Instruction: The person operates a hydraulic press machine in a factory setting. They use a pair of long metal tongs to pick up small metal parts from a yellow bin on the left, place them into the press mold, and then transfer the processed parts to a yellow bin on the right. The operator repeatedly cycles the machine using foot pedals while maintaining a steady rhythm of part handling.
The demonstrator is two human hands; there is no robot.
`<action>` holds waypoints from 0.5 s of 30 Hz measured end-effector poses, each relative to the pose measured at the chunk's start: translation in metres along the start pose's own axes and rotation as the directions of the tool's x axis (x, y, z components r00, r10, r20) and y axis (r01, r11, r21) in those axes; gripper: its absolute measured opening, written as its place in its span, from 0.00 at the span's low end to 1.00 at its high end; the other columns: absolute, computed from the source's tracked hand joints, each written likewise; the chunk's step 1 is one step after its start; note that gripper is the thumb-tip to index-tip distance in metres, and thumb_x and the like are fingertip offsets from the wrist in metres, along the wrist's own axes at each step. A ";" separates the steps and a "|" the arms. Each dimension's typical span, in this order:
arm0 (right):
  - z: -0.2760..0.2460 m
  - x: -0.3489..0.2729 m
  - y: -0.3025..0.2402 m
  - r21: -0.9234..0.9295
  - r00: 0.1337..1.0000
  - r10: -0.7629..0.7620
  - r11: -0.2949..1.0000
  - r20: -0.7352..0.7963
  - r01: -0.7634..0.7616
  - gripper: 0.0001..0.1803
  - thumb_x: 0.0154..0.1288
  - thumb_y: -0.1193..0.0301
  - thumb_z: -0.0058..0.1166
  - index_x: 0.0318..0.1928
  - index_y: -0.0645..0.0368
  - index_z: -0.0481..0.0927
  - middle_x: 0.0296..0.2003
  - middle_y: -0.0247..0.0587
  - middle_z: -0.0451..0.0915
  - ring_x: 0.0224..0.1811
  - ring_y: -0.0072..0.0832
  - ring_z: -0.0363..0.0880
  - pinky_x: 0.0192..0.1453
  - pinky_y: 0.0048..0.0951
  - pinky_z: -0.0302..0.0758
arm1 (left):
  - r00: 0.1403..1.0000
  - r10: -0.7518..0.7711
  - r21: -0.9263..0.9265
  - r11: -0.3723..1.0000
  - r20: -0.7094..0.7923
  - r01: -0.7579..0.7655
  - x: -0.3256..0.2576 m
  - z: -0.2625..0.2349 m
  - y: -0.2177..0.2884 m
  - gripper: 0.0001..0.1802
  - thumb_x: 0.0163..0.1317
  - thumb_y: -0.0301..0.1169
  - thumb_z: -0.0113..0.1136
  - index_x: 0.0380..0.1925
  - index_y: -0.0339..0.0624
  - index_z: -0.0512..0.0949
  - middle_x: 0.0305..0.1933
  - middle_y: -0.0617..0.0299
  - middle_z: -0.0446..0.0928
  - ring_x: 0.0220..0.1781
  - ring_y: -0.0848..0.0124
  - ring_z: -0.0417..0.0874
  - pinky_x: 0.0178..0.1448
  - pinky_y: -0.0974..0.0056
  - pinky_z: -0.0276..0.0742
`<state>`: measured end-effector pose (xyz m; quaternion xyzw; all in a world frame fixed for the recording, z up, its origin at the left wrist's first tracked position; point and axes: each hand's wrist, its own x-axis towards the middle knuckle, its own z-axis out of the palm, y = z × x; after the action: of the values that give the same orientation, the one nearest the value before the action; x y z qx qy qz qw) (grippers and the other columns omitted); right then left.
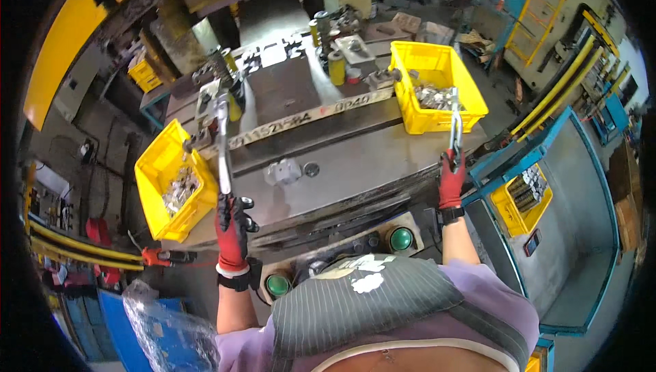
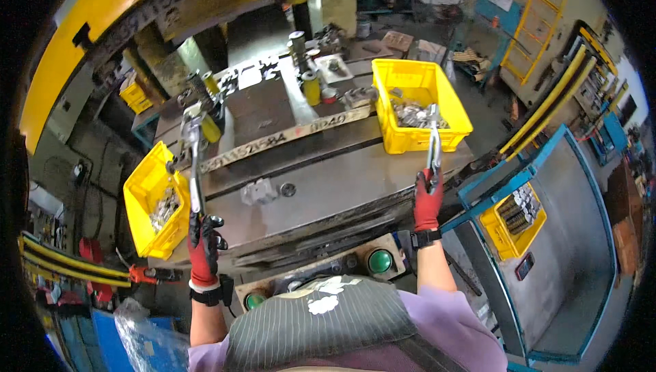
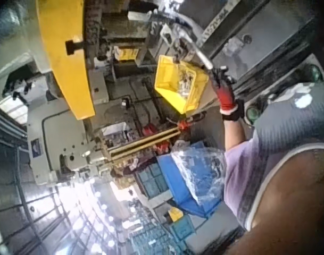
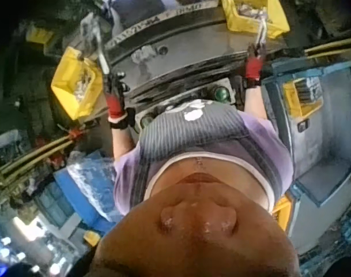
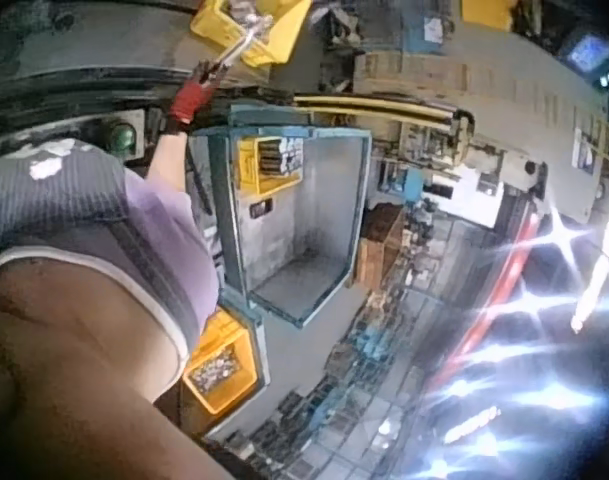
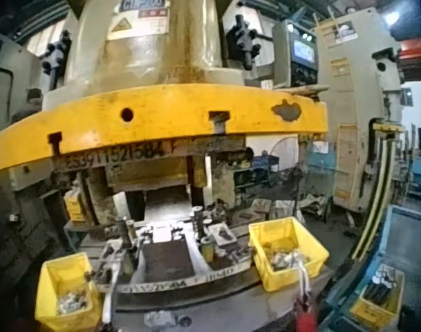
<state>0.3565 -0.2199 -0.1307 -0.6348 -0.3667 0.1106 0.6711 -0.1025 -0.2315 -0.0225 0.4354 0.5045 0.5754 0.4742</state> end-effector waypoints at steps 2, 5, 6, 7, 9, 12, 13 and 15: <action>-0.002 -0.010 0.022 -0.014 0.999 -0.034 0.999 -0.027 0.033 0.19 0.58 0.74 0.53 0.50 0.63 0.67 0.38 0.35 0.73 0.39 0.20 0.70 0.45 0.24 0.67 | 0.989 0.108 0.066 0.993 -0.102 -0.101 -0.015 -0.031 -0.005 0.14 0.65 0.32 0.42 0.49 0.41 0.63 0.31 0.61 0.71 0.18 0.82 0.67 0.20 0.75 0.66; 0.003 -0.041 0.037 0.139 0.999 -0.029 0.990 0.013 0.027 0.18 0.58 0.75 0.53 0.49 0.64 0.68 0.38 0.36 0.73 0.40 0.20 0.70 0.48 0.24 0.67 | 0.955 0.158 0.118 0.984 -0.250 -0.132 -0.022 -0.079 -0.010 0.19 0.64 0.32 0.44 0.55 0.42 0.61 0.32 0.60 0.72 0.18 0.81 0.67 0.21 0.74 0.67; 0.009 -0.054 0.039 0.237 0.999 0.011 0.971 0.049 -0.022 0.18 0.58 0.76 0.52 0.49 0.63 0.67 0.38 0.34 0.73 0.40 0.19 0.70 0.48 0.23 0.67 | 0.930 0.202 0.198 0.969 -0.307 -0.146 -0.023 -0.091 -0.010 0.20 0.63 0.32 0.44 0.55 0.42 0.61 0.33 0.60 0.72 0.17 0.81 0.66 0.21 0.74 0.67; 0.020 -0.071 0.008 0.287 0.994 0.026 0.956 0.106 -0.056 0.18 0.58 0.77 0.51 0.50 0.63 0.67 0.38 0.34 0.73 0.40 0.19 0.70 0.47 0.22 0.67 | 0.912 0.288 0.217 0.949 -0.293 -0.230 -0.024 -0.111 -0.020 0.20 0.63 0.31 0.45 0.55 0.42 0.62 0.34 0.59 0.74 0.21 0.79 0.70 0.22 0.74 0.67; 0.027 -0.090 -0.007 0.148 0.959 0.010 0.988 0.283 -0.054 0.21 0.57 0.80 0.51 0.52 0.64 0.66 0.40 0.36 0.74 0.41 0.19 0.71 0.46 0.22 0.68 | 0.864 0.404 0.650 0.749 -0.301 -0.124 -0.019 -0.201 -0.086 0.20 0.63 0.31 0.45 0.56 0.43 0.63 0.35 0.61 0.75 0.29 0.77 0.74 0.24 0.74 0.68; 0.044 -0.124 -0.036 0.241 0.831 -0.022 0.961 0.556 -0.136 0.26 0.53 0.79 0.55 0.54 0.65 0.64 0.40 0.38 0.76 0.41 0.22 0.74 0.45 0.25 0.70 | 0.900 0.217 0.586 0.808 -0.378 0.052 -0.013 -0.241 -0.097 0.21 0.64 0.31 0.44 0.57 0.45 0.62 0.31 0.63 0.74 0.26 0.79 0.72 0.22 0.75 0.66; 0.047 -0.128 -0.046 0.162 0.779 -0.107 0.987 0.618 0.007 0.28 0.52 0.77 0.55 0.55 0.63 0.64 0.39 0.41 0.76 0.40 0.25 0.75 0.44 0.26 0.71 | 0.913 0.086 0.391 0.917 -0.398 0.084 -0.010 -0.203 -0.062 0.21 0.64 0.31 0.44 0.57 0.45 0.63 0.30 0.63 0.74 0.25 0.80 0.71 0.22 0.76 0.65; 0.056 -0.130 -0.073 0.059 0.588 -0.233 0.952 0.775 0.299 0.31 0.49 0.75 0.57 0.57 0.60 0.63 0.39 0.45 0.77 0.38 0.32 0.78 0.42 0.28 0.72 | 0.888 -0.026 0.269 0.949 -0.459 0.167 -0.024 -0.157 -0.024 0.18 0.64 0.31 0.46 0.54 0.43 0.65 0.29 0.66 0.73 0.22 0.83 0.68 0.22 0.77 0.62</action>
<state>0.2063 -0.2686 -0.1127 -0.4889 -0.7131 0.2561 0.4323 -0.2497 -0.2806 -0.0642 0.3318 0.7032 0.5520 0.3010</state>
